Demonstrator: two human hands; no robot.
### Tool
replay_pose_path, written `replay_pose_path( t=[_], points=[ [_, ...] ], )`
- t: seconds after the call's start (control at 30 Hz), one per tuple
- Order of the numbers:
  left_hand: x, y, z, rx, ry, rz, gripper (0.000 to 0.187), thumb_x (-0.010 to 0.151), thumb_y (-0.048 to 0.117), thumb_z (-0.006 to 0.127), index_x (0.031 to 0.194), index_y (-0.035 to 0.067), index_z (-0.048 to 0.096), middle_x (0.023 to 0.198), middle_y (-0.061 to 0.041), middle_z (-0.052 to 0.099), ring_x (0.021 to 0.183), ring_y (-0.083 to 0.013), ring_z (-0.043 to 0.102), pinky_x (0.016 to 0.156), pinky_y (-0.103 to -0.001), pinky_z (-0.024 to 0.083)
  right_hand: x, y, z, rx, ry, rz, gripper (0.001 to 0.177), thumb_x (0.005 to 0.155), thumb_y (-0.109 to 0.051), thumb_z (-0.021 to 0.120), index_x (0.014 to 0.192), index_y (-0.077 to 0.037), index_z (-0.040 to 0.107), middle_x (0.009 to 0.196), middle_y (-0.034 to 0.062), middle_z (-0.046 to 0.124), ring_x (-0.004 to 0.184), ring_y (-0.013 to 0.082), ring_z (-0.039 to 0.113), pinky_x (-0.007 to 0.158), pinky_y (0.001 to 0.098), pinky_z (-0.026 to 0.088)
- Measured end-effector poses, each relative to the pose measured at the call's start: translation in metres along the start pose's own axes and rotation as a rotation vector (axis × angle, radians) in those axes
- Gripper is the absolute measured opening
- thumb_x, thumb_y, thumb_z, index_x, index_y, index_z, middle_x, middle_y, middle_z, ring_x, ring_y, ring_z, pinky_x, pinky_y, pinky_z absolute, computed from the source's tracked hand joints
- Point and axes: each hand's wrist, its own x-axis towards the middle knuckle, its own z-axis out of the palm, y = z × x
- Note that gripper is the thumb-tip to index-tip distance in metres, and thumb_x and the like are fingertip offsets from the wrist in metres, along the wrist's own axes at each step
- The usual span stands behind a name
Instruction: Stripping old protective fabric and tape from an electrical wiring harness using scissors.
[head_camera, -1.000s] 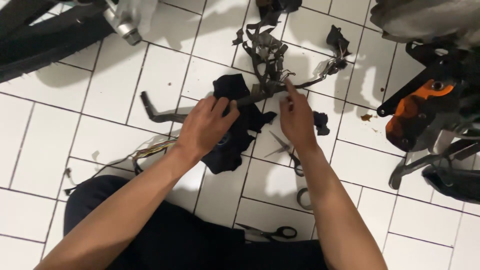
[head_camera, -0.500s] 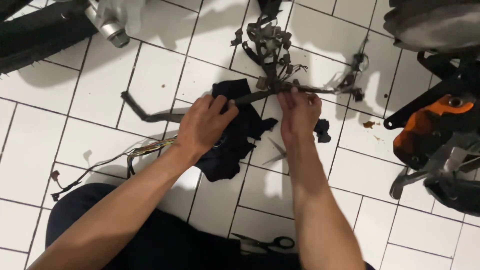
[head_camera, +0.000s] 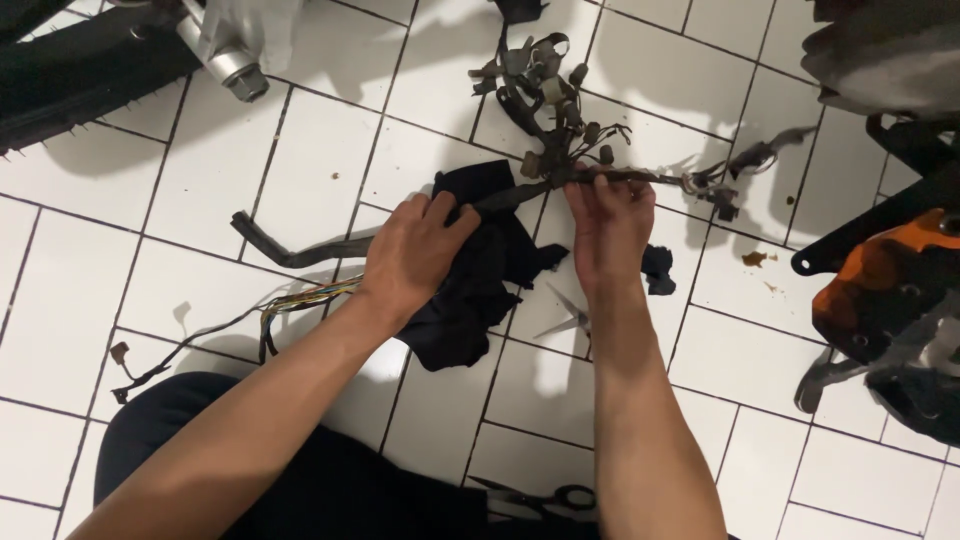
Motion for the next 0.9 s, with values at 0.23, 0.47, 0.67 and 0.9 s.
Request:
replay_pose_path(
  t=[0.23, 0.47, 0.67, 0.9],
  points=[
    [0.000, 0.000, 0.007, 0.017, -0.012, -0.012, 0.037, 0.080, 0.003, 0.065, 0.115, 0.013, 0.065, 0.103, -0.009, 0.062, 0.091, -0.0295, 0.060, 0.077, -0.039, 0.055, 0.004, -0.002, 0.003, -0.132, 0.085, 0.039, 0.037, 0.093, 0.002, 0.067, 0.118, -0.002, 0.039, 0.110, 0.0153, 0.062, 0.103, 0.0286, 0.069, 0.093, 0.0451, 0.061],
    [0.001, -0.002, 0.013, 0.063, 0.015, 0.021, 0.035, 0.080, 0.005, 0.065, 0.115, 0.012, 0.063, 0.102, -0.010, 0.062, 0.092, -0.0299, 0.061, 0.081, -0.039, 0.054, -0.031, -0.003, 0.041, -0.944, 0.239, -0.293, 0.025, 0.096, -0.015, 0.076, 0.109, 0.000, 0.061, 0.096, 0.0099, 0.064, 0.083, 0.0190, 0.061, 0.076, 0.0347, 0.054],
    [0.001, -0.004, 0.010, 0.062, -0.028, 0.003, 0.033, 0.080, 0.006, 0.067, 0.112, 0.013, 0.062, 0.101, -0.010, 0.061, 0.093, -0.0294, 0.062, 0.081, -0.039, 0.053, -0.035, 0.009, 0.037, -1.257, -0.003, -0.546, 0.018, 0.101, -0.012, 0.071, 0.113, 0.000, 0.067, 0.097, 0.0117, 0.066, 0.084, 0.0177, 0.062, 0.078, 0.0331, 0.053],
    [0.000, -0.007, 0.014, 0.033, -0.022, -0.027, 0.031, 0.081, 0.004, 0.067, 0.110, 0.014, 0.063, 0.097, -0.010, 0.061, 0.094, -0.0302, 0.062, 0.084, -0.040, 0.052, -0.036, 0.034, 0.024, -0.289, 0.255, -0.033, 0.027, 0.102, -0.008, 0.053, 0.121, 0.010, 0.047, 0.121, 0.0238, 0.062, 0.110, 0.0300, 0.070, 0.099, 0.0384, 0.056]
  ],
)
